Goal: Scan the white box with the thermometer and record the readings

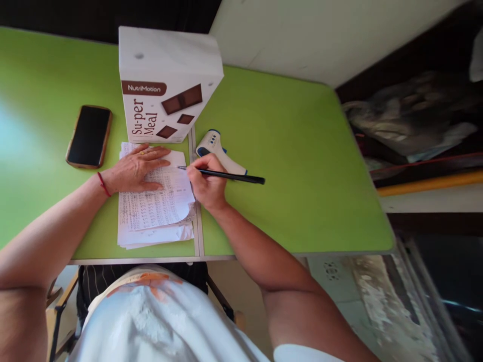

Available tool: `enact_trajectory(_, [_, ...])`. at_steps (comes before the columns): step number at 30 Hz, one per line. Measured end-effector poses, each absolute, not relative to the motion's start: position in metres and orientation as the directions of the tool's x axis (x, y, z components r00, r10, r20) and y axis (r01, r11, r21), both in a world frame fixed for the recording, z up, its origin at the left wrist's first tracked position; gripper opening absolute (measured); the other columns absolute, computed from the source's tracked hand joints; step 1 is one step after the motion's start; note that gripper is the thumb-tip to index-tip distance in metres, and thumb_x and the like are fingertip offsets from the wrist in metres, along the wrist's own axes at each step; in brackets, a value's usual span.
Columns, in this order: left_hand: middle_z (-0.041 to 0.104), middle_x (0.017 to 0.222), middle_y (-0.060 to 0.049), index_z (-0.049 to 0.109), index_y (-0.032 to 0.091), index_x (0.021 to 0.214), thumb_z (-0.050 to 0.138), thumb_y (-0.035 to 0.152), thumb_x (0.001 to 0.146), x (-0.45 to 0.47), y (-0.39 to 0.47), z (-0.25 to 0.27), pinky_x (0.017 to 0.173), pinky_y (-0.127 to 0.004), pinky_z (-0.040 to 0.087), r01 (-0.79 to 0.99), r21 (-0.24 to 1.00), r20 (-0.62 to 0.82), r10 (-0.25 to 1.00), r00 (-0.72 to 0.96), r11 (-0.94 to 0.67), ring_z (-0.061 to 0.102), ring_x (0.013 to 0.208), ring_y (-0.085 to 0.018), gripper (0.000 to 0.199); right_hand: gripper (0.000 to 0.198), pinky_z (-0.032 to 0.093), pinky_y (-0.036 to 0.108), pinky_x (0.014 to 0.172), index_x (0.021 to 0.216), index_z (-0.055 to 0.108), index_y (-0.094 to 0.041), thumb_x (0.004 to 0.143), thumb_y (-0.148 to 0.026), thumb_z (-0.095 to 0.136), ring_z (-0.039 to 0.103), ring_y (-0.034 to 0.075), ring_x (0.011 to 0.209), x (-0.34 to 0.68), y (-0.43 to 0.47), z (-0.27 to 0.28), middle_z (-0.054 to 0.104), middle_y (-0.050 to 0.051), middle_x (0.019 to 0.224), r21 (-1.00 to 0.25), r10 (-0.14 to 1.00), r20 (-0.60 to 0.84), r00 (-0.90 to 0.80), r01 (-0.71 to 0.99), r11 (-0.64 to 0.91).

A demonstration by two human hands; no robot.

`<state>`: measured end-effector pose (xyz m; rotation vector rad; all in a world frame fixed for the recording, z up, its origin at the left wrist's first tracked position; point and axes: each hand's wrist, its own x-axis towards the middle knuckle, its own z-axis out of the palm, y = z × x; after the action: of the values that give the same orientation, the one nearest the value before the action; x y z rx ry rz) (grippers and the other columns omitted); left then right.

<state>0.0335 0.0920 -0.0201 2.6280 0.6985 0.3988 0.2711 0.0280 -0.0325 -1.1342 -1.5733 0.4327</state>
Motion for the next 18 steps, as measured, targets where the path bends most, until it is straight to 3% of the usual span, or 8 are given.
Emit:
enact_trajectory(3, [0.045, 0.167, -0.019, 0.060, 0.016, 0.148, 0.071, 0.053, 0.097, 0.033, 0.092, -0.020, 0.133, -0.060, 0.025, 0.412, 0.438, 0.165, 0.522, 0.837, -0.799, 0.044, 0.155, -0.039, 0.064, 0.014, 0.053, 0.030, 0.068, 0.102, 0.062, -0.024, 0.102, -0.037, 0.057, 0.060, 0.015, 0.070, 0.279, 0.031, -0.026, 0.064, 0.000, 0.083, -0.664, 0.761, 0.648, 0.011, 0.498, 0.558])
enact_trajectory(6, [0.046, 0.166, -0.020, 0.062, 0.015, 0.146, 0.072, 0.053, 0.096, 0.032, 0.093, -0.021, 0.132, -0.061, 0.026, 0.401, 0.440, 0.185, 0.519, 0.835, -0.803, 0.045, 0.154, -0.040, 0.064, 0.018, 0.057, 0.034, 0.081, 0.111, 0.067, -0.023, 0.107, -0.032, 0.052, 0.068, 0.020, 0.088, 0.288, 0.035, -0.021, 0.069, 0.005, 0.097, -0.487, 0.697, 0.698, -0.161, 0.607, 0.628])
enact_trajectory(9, [0.050, 0.163, -0.021, 0.065, 0.015, 0.142, 0.075, 0.052, 0.094, 0.031, 0.094, -0.023, 0.131, -0.063, 0.029, 0.395, 0.448, 0.211, 0.524, 0.825, -0.802, 0.049, 0.151, -0.041, 0.062, 0.025, 0.058, 0.036, 0.083, 0.119, 0.069, -0.021, 0.108, -0.023, 0.047, 0.068, 0.023, 0.097, 0.298, 0.038, -0.018, 0.070, 0.010, 0.105, -0.337, 0.714, 0.610, -0.342, 0.704, 0.625])
enact_trajectory(11, [0.056, 0.157, -0.020, 0.068, 0.016, 0.136, 0.078, 0.051, 0.091, 0.031, 0.093, -0.022, 0.126, -0.061, 0.039, 0.380, 0.460, 0.258, 0.530, 0.808, -0.803, 0.056, 0.145, -0.040, 0.058, 0.030, 0.058, 0.038, 0.083, 0.123, 0.070, -0.019, 0.108, -0.016, 0.044, 0.067, 0.024, 0.099, 0.303, 0.038, -0.016, 0.069, 0.012, 0.107, -0.264, 0.761, 0.477, -0.440, 0.753, 0.602])
enact_trajectory(12, [0.063, 0.149, -0.020, 0.071, 0.017, 0.129, 0.078, 0.048, 0.090, 0.031, 0.092, -0.021, 0.119, -0.056, 0.048, 0.371, 0.460, 0.300, 0.535, 0.790, -0.806, 0.063, 0.137, -0.038, 0.050, 0.034, 0.058, 0.039, 0.084, 0.124, 0.070, -0.018, 0.107, -0.013, 0.042, 0.066, 0.025, 0.099, 0.305, 0.037, -0.015, 0.069, 0.013, 0.108, -0.230, 0.781, 0.410, -0.472, 0.774, 0.589])
enact_trajectory(14, [0.077, 0.114, -0.013, 0.074, 0.018, 0.102, 0.072, 0.042, 0.094, 0.031, 0.090, -0.017, 0.090, -0.041, 0.060, 0.371, 0.434, 0.427, 0.550, 0.718, -0.821, 0.075, 0.103, -0.028, 0.025, 0.040, 0.057, 0.041, 0.087, 0.126, 0.071, -0.016, 0.104, -0.006, 0.038, 0.064, 0.026, 0.097, 0.307, 0.037, -0.013, 0.068, 0.015, 0.108, -0.164, 0.811, 0.299, -0.502, 0.811, 0.562])
enact_trajectory(16, [0.066, 0.073, -0.003, 0.058, 0.020, 0.074, 0.061, 0.037, 0.101, 0.032, 0.089, -0.012, 0.062, -0.030, 0.049, 0.416, 0.393, 0.603, 0.572, 0.556, -0.820, 0.062, 0.064, -0.016, 0.032, 0.043, 0.055, 0.041, 0.086, 0.125, 0.072, -0.013, 0.102, -0.003, 0.037, 0.063, 0.026, 0.093, 0.307, 0.038, -0.011, 0.067, 0.016, 0.107, -0.105, 0.827, 0.216, -0.519, 0.830, 0.548])
enact_trajectory(18, [0.044, 0.058, 0.002, 0.038, 0.020, 0.066, 0.054, 0.037, 0.107, 0.031, 0.092, -0.011, 0.053, -0.029, 0.034, 0.486, 0.409, 0.752, 0.587, 0.300, -0.772, 0.042, 0.052, -0.011, 0.046, 0.046, 0.054, 0.039, 0.084, 0.124, 0.074, -0.013, 0.101, -0.001, 0.037, 0.061, 0.025, 0.089, 0.305, 0.038, -0.007, 0.067, 0.016, 0.103, -0.064, 0.825, 0.144, -0.546, 0.827, 0.558])
